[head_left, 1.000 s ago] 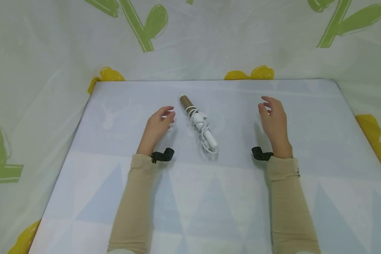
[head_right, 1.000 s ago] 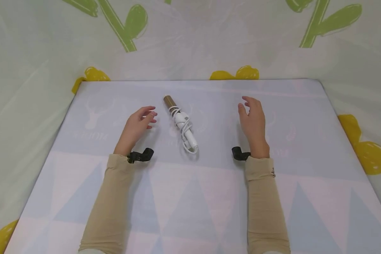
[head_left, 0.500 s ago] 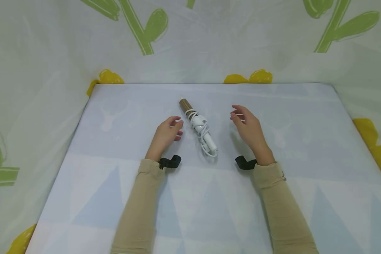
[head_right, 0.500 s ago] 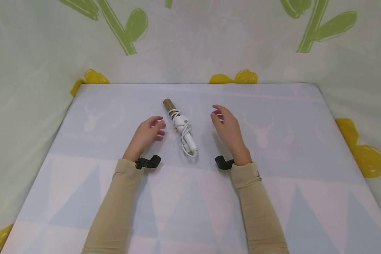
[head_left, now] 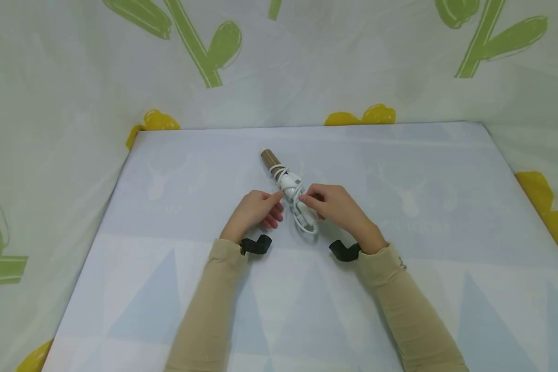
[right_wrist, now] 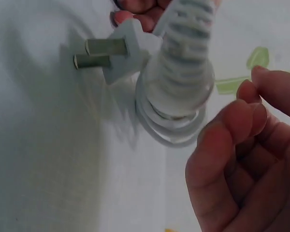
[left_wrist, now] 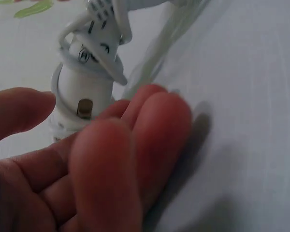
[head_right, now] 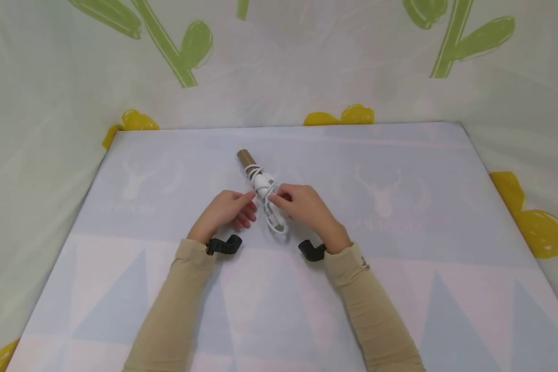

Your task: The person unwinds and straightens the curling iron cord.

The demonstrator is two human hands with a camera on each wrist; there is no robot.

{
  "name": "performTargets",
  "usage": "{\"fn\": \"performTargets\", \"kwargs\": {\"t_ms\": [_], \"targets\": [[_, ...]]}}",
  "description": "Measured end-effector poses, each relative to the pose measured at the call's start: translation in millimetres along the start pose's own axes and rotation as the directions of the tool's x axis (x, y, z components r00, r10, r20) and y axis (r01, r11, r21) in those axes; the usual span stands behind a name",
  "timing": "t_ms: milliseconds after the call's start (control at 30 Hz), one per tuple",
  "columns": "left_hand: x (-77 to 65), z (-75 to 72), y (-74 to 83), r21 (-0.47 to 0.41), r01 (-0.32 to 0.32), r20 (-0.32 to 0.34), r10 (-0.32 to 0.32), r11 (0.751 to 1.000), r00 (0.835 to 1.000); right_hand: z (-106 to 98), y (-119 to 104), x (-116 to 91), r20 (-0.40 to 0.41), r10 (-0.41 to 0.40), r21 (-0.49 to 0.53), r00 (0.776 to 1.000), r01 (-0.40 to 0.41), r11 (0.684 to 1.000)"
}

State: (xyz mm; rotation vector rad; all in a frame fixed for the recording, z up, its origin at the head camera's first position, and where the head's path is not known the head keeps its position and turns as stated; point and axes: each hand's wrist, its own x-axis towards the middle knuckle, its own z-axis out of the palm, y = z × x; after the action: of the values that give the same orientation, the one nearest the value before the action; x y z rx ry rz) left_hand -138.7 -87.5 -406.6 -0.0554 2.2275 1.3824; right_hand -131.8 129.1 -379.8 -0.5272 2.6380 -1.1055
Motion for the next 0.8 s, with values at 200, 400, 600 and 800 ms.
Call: {"fn": "performTargets", "kwargs": {"t_ms": [200, 400, 600, 800], "targets": [[-1.7, 11.6, 1.5, 0.013, -0.012, 0.142, 0.01, 1.0, 0.99, 5.7, 0.4, 0.3, 0.023, -0.03, -0.066, 0.999, 0.031, 0.997], [-0.3, 16.3, 3.7, -0.014, -0.031, 0.211, 0.033, 0.999, 0.977, 6.3, -0.1, 2.2, 0.042, -0.013, -0.05, 0.999, 0.015, 0.999], [0.6, 16.7, 2.3, -0.022, -0.041, 0.205, 0.045, 0.999, 0.978, 9.7, -0.4, 4.3, 0.046, 0.04, -0.064, 0.998, -0.037, 0.997], [-2.2, 15.9, 3.3, 0.046, -0.048, 0.115, 0.043, 0.998, 0.992, 13.2, 3.6, 5.8, 0.054, 0.101, 0.007, 0.993, -0.102, 0.995]]}}
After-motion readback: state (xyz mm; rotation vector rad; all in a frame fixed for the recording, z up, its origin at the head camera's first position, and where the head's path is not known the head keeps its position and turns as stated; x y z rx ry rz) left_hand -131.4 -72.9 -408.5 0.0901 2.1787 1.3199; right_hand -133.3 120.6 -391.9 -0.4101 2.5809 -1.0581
